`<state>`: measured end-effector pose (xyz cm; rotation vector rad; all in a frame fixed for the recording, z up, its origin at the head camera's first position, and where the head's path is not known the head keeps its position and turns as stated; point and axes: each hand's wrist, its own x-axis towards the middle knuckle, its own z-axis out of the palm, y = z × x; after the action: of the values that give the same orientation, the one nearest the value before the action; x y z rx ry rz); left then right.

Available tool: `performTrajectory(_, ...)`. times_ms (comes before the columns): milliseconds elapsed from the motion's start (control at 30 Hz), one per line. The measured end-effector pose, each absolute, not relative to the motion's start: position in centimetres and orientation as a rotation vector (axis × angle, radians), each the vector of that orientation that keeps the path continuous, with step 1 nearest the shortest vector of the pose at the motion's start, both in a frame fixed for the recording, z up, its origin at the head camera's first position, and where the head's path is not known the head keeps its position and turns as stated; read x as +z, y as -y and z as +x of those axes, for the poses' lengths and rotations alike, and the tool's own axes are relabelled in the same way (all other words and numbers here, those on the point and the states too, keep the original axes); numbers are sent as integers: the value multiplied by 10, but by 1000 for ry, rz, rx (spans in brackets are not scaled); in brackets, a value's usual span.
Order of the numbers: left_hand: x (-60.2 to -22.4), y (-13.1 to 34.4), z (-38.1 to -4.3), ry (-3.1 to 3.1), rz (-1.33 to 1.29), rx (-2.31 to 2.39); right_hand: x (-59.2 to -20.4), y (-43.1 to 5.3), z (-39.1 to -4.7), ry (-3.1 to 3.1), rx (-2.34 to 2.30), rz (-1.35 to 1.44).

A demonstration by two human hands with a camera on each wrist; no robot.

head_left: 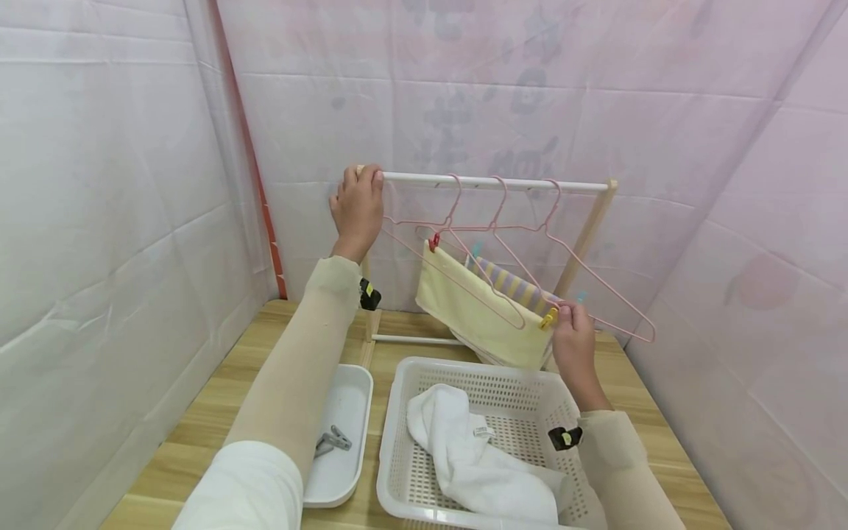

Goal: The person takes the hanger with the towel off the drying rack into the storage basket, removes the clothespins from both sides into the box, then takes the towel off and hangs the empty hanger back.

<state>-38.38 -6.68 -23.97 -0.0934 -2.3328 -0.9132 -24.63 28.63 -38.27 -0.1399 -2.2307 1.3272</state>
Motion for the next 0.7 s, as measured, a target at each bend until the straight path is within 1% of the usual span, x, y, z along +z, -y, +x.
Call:
performTrajectory(267,-240,67,-383,2335,-95,-915,-386,-289,-239,2280,1332,-84)
performTrajectory(700,-241,66,-384,2331,-107,-935,-383,-287,-239,2277,1219,-158)
